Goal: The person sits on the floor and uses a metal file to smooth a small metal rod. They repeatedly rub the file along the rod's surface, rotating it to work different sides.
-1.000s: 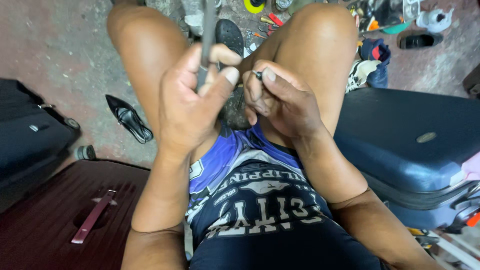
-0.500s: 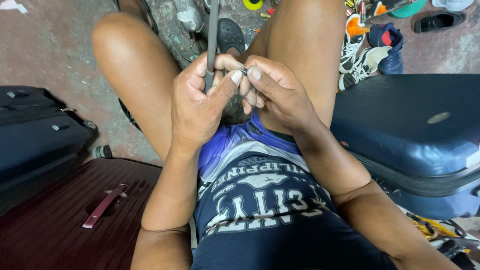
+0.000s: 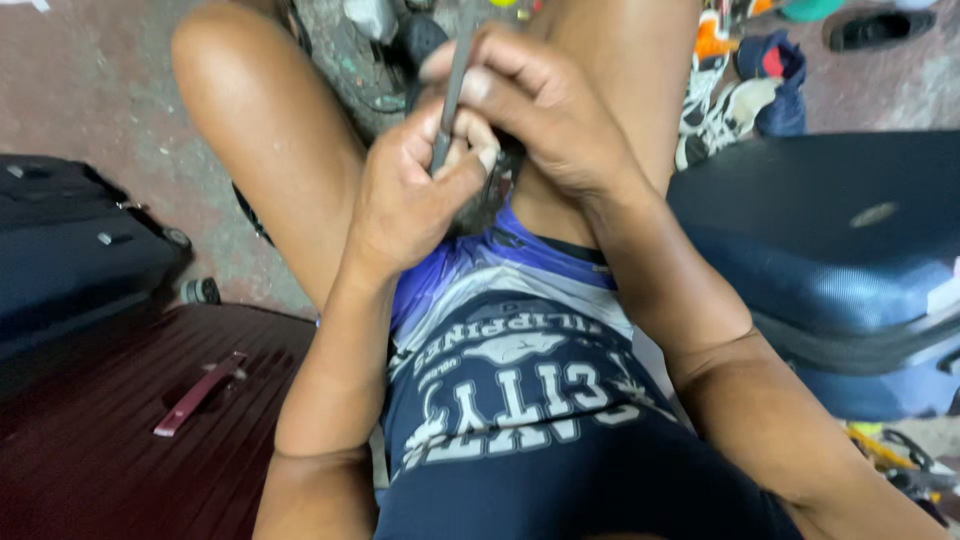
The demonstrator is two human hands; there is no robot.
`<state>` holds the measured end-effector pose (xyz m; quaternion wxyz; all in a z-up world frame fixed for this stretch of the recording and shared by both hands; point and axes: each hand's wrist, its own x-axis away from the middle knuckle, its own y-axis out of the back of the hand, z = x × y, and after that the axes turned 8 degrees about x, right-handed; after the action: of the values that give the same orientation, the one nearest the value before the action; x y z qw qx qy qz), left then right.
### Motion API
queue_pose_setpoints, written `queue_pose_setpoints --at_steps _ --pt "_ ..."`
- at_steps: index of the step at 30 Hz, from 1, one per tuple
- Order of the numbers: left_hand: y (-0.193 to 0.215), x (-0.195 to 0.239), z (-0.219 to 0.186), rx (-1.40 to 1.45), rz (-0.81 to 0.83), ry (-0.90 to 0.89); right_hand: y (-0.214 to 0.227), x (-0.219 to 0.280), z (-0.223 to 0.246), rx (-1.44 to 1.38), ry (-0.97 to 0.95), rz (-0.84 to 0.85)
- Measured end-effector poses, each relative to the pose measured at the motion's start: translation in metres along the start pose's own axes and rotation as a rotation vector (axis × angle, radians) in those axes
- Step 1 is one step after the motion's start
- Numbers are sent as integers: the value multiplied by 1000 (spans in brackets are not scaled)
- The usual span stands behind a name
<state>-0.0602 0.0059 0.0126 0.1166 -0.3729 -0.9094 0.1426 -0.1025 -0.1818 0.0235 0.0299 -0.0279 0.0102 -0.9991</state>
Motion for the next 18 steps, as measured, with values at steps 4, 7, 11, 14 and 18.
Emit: queue_pose_setpoints --at_steps 4,7,11,14,18 --pt "8 -4 14 -127 -14 -63 -1 -12 -21 -143 42 120" --pt "15 -8 23 -340 -61 50 -1 -16 -32 -292 57 225" --pt "16 -12 32 -149 -49 107 1 -24 -45 -270 148 211" --pt "20 -26 38 29 -53 197 11 -37 -55 -383 226 -104" --pt "39 -37 40 -21 -189 122 24 -34 -61 -532 129 -335"
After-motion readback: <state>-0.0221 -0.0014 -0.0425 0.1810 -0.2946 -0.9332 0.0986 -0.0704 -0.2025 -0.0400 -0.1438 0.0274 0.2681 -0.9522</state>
